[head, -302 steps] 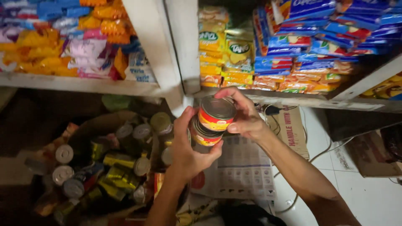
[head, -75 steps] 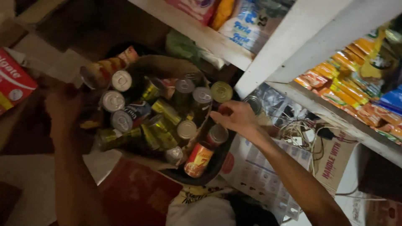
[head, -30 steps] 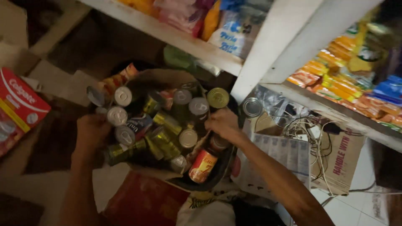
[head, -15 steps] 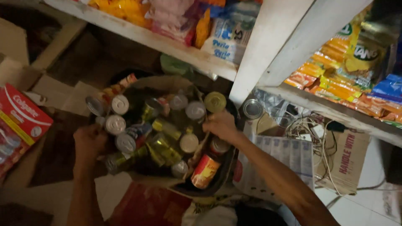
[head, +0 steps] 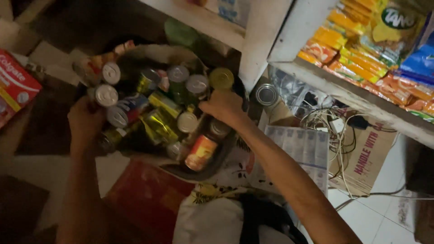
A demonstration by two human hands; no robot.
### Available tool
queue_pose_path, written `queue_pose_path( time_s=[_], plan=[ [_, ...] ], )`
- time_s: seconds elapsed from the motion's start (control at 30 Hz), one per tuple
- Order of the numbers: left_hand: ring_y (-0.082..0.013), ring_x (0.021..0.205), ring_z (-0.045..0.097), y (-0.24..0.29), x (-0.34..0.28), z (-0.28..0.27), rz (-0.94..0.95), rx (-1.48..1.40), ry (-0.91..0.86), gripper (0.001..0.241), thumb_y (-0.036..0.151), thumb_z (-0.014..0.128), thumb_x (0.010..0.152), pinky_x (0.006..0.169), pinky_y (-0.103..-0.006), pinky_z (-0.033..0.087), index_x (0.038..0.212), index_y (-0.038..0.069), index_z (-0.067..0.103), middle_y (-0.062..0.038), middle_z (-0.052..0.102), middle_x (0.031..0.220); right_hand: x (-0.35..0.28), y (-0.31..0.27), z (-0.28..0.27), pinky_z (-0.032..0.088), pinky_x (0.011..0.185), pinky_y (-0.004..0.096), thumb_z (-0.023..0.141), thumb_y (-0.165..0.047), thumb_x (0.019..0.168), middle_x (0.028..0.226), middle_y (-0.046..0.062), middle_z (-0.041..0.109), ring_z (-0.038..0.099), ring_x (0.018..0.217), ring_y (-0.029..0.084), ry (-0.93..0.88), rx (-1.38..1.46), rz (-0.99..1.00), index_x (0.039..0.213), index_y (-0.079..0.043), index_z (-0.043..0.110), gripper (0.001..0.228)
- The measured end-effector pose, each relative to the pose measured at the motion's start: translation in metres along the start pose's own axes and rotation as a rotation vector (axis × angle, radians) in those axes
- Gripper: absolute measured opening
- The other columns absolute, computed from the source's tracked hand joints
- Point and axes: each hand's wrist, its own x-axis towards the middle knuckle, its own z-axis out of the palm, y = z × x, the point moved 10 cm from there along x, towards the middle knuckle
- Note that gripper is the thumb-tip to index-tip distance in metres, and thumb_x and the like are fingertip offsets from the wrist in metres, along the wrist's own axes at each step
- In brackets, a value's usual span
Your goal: Stocking canned goods onto a grocery store shelf from a basket.
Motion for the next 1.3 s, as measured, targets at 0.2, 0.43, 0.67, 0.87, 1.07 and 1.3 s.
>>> queue_pose_path(
  time_s=[0.2,0.43,0.67,0.87,1.07,1.3],
  plan=[
    [-0.0283,0.094,0.07,-0.033,0.006,0.017,0.017,-0.121,0.029,0.036,0.02,0.079,0.092,0.08,-0.041,0.053,0.12,-0.001,0.071,-0.019,0.074,0.108,-0.001,-0.007,0.001,0.045,0.053,0.051,0.071,-0.057,0.076,0.062,0.017,0.063,0.059,0.054,0.034,-0.117,-0.035,-0.104,0.068,-0.001,0.072,0.057],
    [-0.0248,0.075,0.057,-0.083,-0.003,0.026,-0.19,0.079,0.065,0.033,0.021,0.082,0.093,0.069,-0.0392,0.049,0.094,-0.004,0.06,-0.019,0.065,0.088,0.008,-0.018,-0.001,0.047,0.046,0.046,0.073,-0.044,0.072,0.056,0.013,0.06,0.06,0.049,0.029,-0.073,0.062,-0.198,0.06,-0.004,0.062,0.043],
    [-0.0153,0.08,0.049,0.021,-0.017,-0.002,-0.263,-0.271,0.107,0.035,0.02,0.077,0.103,0.071,-0.0348,0.045,0.086,0.0,0.055,-0.009,0.055,0.081,0.0,-0.012,0.012,0.042,0.05,0.049,0.067,-0.034,0.088,0.05,0.015,0.05,0.044,0.045,0.034,-0.295,0.118,-0.158,0.057,0.005,0.058,0.05],
    [-0.0246,0.071,0.054,-0.019,-0.024,0.019,-0.278,-0.084,0.098,0.03,0.01,0.075,0.094,0.069,-0.0385,0.048,0.085,-0.002,0.049,-0.018,0.056,0.075,0.014,0.007,0.037,0.045,0.049,0.045,0.069,-0.046,0.087,0.046,0.012,0.054,0.054,0.042,0.026,-0.339,0.01,-0.15,0.055,-0.002,0.062,0.054],
    [-0.0404,0.081,0.062,0.022,-0.014,-0.002,-0.227,-0.037,0.144,0.035,0.01,0.077,0.088,0.075,-0.051,0.047,0.11,0.001,0.052,-0.021,0.063,0.09,0.017,-0.013,0.019,0.048,0.048,0.043,0.081,-0.048,0.076,0.055,0.01,0.062,0.061,0.048,0.023,-0.197,0.073,-0.161,0.063,-0.001,0.066,0.052],
    [-0.045,0.102,0.068,0.061,0.004,-0.022,-0.226,-0.21,0.066,0.047,0.002,0.067,0.086,0.086,-0.0483,0.053,0.132,0.001,0.055,-0.025,0.067,0.113,0.005,-0.015,0.024,0.039,0.048,0.044,0.085,-0.052,0.079,0.051,0.009,0.053,0.051,0.046,0.024,-0.491,0.078,0.18,0.056,0.003,0.056,0.067]
  ],
)
